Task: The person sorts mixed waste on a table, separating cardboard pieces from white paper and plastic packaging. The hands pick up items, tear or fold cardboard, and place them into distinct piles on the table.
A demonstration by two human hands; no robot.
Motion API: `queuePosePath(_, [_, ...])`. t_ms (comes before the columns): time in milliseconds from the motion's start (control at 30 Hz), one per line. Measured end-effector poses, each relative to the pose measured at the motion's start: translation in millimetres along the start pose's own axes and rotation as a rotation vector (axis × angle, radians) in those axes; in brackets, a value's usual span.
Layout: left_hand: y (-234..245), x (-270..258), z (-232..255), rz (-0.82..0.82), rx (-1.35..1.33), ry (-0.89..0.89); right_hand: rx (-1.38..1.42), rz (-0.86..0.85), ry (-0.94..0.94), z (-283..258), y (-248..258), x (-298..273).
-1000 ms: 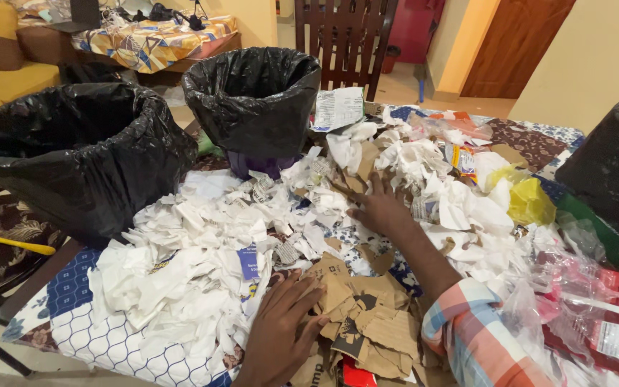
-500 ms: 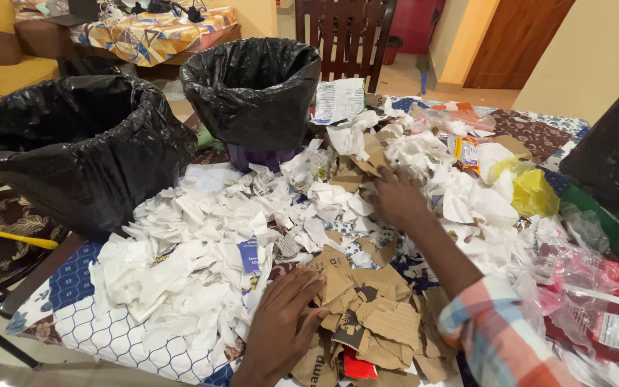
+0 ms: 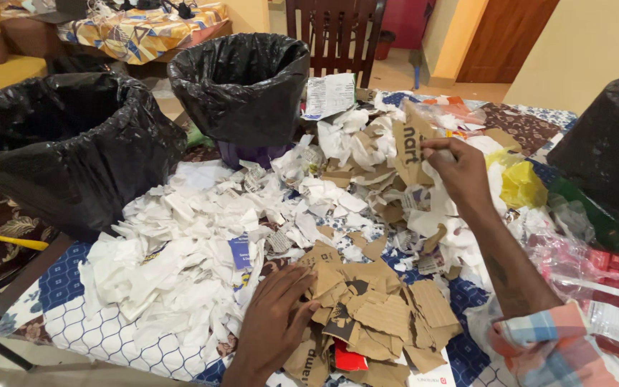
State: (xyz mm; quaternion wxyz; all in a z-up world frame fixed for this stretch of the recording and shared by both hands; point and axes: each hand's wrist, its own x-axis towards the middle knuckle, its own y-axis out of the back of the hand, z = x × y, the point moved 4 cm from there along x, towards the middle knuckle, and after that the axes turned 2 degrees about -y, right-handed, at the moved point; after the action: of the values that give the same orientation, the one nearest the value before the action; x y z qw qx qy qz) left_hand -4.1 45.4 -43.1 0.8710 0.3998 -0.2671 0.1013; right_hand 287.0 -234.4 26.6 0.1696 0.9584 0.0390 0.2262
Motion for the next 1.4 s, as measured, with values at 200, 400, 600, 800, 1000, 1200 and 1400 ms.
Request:
queuePosePath(200, [1.1,1.1,2.0,-0.006,-0.007,0.008,0.052,-0.249,-0.188,10.3,-4.7,-14.0])
queuePosePath(400, [1.5,3.3,4.7,-0.007,0.001,0.005,-0.313,-0.135,-0.086,4.8,-15.3,-20.2])
queuePosePath(600, [1.2,2.4,3.8,-0.015,-0.01,0.025,-0.687,-0.333,0.214,-22.1,-49.4,-42.6])
queuePosePath(800, [0.7,1.0,1.4,-0.011,-0.011,0.009,-1.015,-0.459,0.243,-27.2,-90.6,-73.7])
queuePosePath(1000, [-1.1,-1.1,-0.5,-0.013,-0.026,0.015,-1.018,-0.323,0.434,-33.7,-98.1,-82.4])
queuePosePath(1200, [-0.4,-0.2,0.4,-0.006,-0.017,0.0,-1.032,-0.438,0.412,-28.5,-97.5,-82.7])
queuePosePath(1400, [0.9,0.6,2.7,-0.008,-0.029,0.003,-1.046,-0.387,0.408,-18.3,-93.0,-85.9])
